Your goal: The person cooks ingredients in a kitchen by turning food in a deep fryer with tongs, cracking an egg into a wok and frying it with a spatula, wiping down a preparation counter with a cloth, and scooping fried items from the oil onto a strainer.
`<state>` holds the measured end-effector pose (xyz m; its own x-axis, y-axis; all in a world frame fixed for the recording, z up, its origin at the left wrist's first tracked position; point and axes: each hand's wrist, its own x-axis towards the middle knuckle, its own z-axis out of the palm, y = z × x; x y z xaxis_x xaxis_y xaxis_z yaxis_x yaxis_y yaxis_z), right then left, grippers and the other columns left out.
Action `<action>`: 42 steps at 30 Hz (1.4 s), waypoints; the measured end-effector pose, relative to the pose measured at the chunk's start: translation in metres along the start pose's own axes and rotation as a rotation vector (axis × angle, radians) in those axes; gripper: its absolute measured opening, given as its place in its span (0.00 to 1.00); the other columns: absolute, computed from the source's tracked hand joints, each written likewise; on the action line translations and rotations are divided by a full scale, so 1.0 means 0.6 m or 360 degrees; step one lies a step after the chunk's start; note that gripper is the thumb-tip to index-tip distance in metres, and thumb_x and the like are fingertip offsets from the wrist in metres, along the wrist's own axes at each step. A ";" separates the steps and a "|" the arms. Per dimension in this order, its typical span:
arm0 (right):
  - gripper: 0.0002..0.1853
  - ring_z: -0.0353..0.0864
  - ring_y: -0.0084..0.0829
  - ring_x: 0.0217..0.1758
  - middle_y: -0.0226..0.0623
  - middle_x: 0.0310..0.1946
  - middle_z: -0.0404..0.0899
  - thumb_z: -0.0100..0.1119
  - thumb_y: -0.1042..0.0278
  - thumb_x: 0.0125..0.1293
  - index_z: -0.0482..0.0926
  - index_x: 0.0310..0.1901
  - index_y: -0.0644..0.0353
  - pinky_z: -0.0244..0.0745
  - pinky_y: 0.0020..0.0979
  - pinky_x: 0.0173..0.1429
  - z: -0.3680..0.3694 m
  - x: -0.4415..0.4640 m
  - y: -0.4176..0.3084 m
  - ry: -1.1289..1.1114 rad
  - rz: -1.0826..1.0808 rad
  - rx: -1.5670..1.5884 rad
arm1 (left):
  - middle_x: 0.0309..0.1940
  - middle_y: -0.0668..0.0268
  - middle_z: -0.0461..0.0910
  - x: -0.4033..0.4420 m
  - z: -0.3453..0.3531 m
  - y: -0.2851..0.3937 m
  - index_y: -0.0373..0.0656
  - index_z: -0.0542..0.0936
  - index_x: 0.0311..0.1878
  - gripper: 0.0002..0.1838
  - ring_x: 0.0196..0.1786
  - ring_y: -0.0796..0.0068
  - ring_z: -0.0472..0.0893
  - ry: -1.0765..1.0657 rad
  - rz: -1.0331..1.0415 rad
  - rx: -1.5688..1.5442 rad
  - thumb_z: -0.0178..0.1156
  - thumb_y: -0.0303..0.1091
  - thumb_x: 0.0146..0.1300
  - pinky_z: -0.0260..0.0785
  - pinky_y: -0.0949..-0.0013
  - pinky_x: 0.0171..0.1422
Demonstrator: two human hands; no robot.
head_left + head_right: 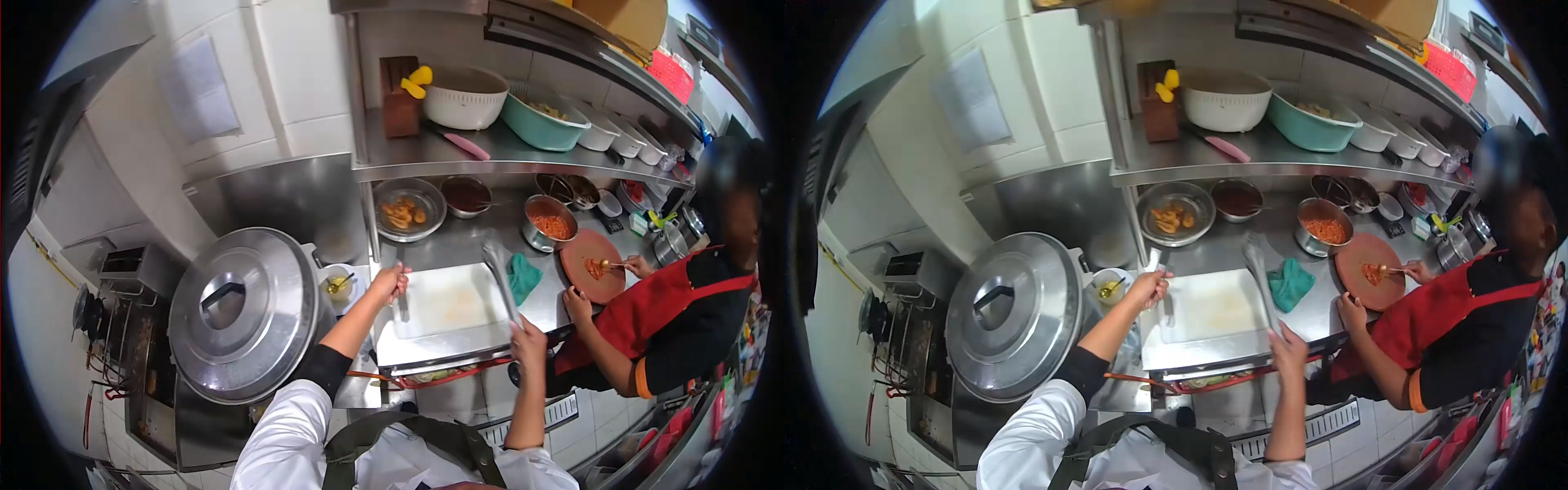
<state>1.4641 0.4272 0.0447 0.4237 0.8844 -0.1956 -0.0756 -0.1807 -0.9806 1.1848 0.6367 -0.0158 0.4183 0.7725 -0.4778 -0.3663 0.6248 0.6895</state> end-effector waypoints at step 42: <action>0.20 0.71 0.41 0.47 0.43 0.41 0.72 0.66 0.73 0.41 0.72 0.39 0.63 0.66 0.33 0.51 0.990 -0.813 -0.064 -0.2775 -0.1609 -0.0459 | 0.50 0.64 0.70 -1.513 -0.742 0.115 0.50 0.69 0.52 0.31 0.56 0.60 0.67 0.3046 -0.0240 0.2529 0.67 0.39 0.41 0.61 0.49 0.55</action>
<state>0.7239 0.2584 0.1721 -0.9403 0.0505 0.3366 -0.2258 0.6474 -0.7279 0.4095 0.0290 0.2232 -0.7800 0.5362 0.3225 0.5380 0.8379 -0.0918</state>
